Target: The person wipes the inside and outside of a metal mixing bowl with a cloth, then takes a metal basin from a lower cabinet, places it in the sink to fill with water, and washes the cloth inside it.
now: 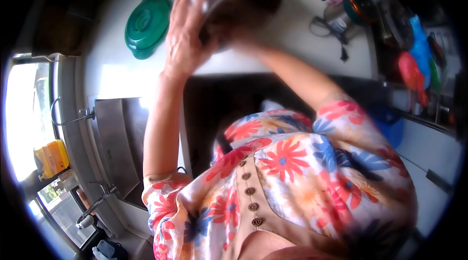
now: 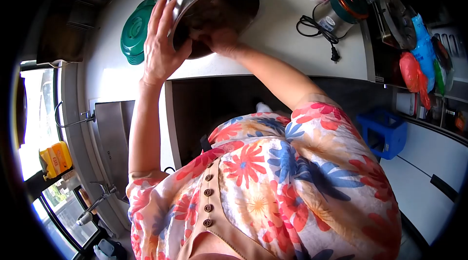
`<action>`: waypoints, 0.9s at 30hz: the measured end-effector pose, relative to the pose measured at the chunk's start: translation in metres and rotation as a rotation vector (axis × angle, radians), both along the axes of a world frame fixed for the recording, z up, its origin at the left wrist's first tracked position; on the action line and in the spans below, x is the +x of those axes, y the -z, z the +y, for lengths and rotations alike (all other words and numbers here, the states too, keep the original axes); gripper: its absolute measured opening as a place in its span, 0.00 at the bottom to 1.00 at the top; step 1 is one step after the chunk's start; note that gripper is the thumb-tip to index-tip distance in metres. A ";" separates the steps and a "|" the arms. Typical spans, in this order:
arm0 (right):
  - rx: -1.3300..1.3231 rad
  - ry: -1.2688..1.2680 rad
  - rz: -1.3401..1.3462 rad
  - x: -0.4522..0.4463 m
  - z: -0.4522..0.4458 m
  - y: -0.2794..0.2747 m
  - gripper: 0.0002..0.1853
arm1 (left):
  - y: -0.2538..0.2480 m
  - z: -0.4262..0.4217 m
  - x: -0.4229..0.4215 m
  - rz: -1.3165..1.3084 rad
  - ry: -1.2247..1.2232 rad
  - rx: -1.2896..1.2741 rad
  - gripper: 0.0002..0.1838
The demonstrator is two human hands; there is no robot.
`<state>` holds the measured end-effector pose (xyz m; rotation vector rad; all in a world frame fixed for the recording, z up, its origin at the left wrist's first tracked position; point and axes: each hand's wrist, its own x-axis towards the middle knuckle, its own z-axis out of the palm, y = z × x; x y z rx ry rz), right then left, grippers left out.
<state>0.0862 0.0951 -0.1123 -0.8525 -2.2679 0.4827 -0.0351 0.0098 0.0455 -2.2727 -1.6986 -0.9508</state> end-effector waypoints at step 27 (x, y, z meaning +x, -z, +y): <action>0.019 -0.052 -0.485 0.056 0.084 -0.040 0.17 | 0.068 0.036 0.027 -0.590 -0.296 -0.482 0.25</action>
